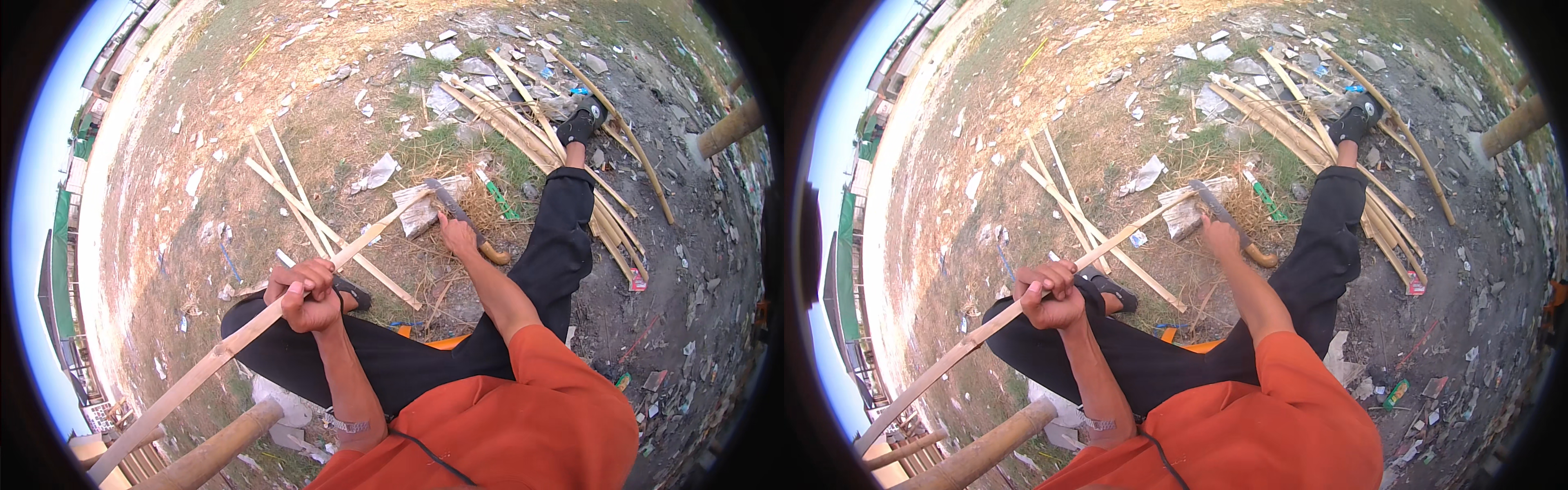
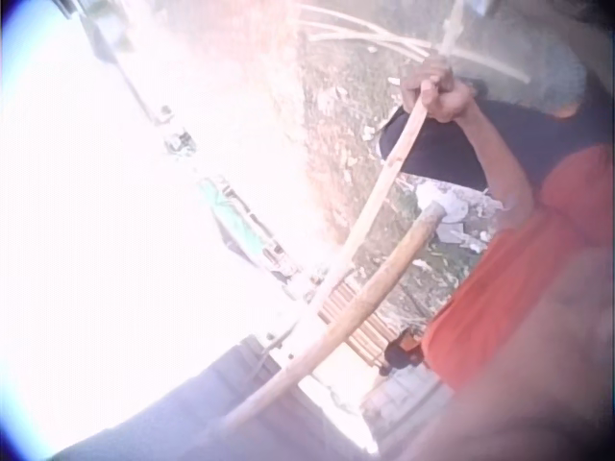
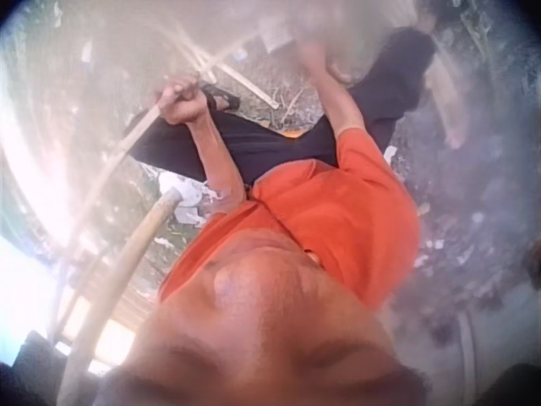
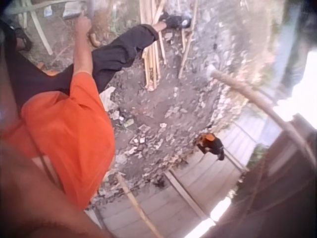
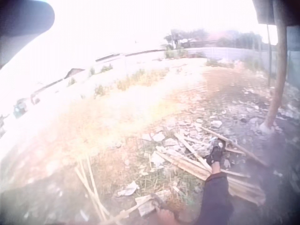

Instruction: The person sits on the ground and uses a knife to shave a long piece of bamboo held in their left hand. They repeatedly scrape the surface of the bamboo to remove the outer layer, rotating the piece to work on different sides.

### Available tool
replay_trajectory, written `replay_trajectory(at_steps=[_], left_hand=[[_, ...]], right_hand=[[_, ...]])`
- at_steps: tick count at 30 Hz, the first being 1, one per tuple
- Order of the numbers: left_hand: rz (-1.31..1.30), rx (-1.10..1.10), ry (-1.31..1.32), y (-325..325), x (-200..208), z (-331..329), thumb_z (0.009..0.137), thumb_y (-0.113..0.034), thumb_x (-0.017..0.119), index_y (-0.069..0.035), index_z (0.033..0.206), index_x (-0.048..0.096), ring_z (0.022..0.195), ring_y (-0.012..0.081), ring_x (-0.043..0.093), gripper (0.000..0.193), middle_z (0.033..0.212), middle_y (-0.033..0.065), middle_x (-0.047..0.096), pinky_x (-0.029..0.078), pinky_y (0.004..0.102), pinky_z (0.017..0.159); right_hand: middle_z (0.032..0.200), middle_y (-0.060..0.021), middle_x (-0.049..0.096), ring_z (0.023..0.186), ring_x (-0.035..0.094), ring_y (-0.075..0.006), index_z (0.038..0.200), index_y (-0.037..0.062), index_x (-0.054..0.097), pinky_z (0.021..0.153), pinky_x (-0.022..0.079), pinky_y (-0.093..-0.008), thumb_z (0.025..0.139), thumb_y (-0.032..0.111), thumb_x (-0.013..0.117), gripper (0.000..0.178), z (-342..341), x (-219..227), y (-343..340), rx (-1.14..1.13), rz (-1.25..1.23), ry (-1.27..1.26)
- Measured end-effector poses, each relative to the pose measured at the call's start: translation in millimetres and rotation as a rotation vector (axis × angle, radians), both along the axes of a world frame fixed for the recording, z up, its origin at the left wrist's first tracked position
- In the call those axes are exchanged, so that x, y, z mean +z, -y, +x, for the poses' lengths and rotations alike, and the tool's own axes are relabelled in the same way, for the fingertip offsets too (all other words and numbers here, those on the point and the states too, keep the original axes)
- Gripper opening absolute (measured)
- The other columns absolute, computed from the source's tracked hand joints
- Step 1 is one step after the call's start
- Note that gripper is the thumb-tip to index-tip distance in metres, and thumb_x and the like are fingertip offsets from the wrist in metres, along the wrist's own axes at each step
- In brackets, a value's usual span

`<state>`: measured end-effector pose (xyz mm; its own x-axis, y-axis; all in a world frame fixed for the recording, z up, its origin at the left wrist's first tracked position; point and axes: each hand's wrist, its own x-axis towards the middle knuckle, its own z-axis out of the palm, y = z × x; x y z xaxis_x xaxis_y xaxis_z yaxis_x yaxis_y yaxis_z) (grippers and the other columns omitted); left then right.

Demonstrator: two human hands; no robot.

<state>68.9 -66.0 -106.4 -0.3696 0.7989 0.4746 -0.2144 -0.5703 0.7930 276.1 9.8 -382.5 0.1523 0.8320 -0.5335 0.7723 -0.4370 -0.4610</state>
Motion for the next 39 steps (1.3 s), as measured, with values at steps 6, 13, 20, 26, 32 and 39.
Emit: replay_trajectory(at_steps=[6,13,20,26,32,39], left_hand=[[-0.03,0.138,0.129,5,7,0,0.08,-0.015,0.042,-0.006,0.064,0.039,0.034,0.0117,0.027,0.018,0.042,0.004,0.035,0.035,0.0309,0.044],[-0.068,0.166,0.101,6,16,4,0.082,-0.015,0.041,-0.008,0.064,0.038,0.033,0.0113,0.026,0.019,0.041,0.0029,0.034,0.035,0.0296,0.043],[-0.066,0.157,0.076,4,18,4,0.081,-0.015,0.04,-0.008,0.064,0.038,0.033,0.0112,0.026,0.019,0.041,0.0026,0.033,0.034,0.0288,0.043],[-0.071,0.121,0.074,5,16,4,0.081,-0.015,0.041,-0.007,0.064,0.038,0.033,0.0109,0.025,0.019,0.041,0.0027,0.033,0.034,0.03,0.043],[-0.062,0.127,0.066,4,17,2,0.081,-0.015,0.041,-0.007,0.064,0.038,0.034,0.0112,0.025,0.018,0.041,0.0029,0.033,0.035,0.0301,0.044],[-0.086,0.137,0.093,3,16,-7,0.08,-0.016,0.041,-0.008,0.064,0.038,0.034,0.012,0.025,0.018,0.04,0.0031,0.033,0.037,0.0312,0.045]], right_hand=[[0.095,-0.0321,0.061,0.094,0.057,-0.0474,0.097,-0.005,0.06,0.085,0.042,-0.0526,0.097,0.045,0.029,0.059,15,33,28,0.099,0.088,-0.16],[0.081,-0.0305,0.059,0.082,0.056,-0.048,0.086,-0.0038,0.054,0.073,0.039,-0.0536,0.098,0.037,0.032,0.048,-28,99,35,0.258,0.286,-0.432],[0.082,-0.0344,0.059,0.082,0.058,-0.0492,0.081,-0.007,0.064,0.077,0.045,-0.0541,0.097,0.041,0.031,0.06,-23,38,8,0.14,0.224,-0.219],[0.085,-0.032,0.062,0.086,0.06,-0.0475,0.084,-0.0068,0.064,0.079,0.047,-0.053,0.097,0.041,0.031,0.059,-18,19,12,0.121,0.219,-0.097],[0.09,-0.0276,0.064,0.088,0.063,-0.0429,0.087,-0.0031,0.065,0.079,0.049,-0.0499,0.097,0.042,0.032,0.056,-14,12,-1,0.191,0.196,0.048],[0.089,-0.0253,0.065,0.087,0.064,-0.0411,0.096,-0.0045,0.06,0.08,0.049,-0.0491,0.096,0.043,0.035,0.054,2,-15,5,0.148,0.137,0.09]])
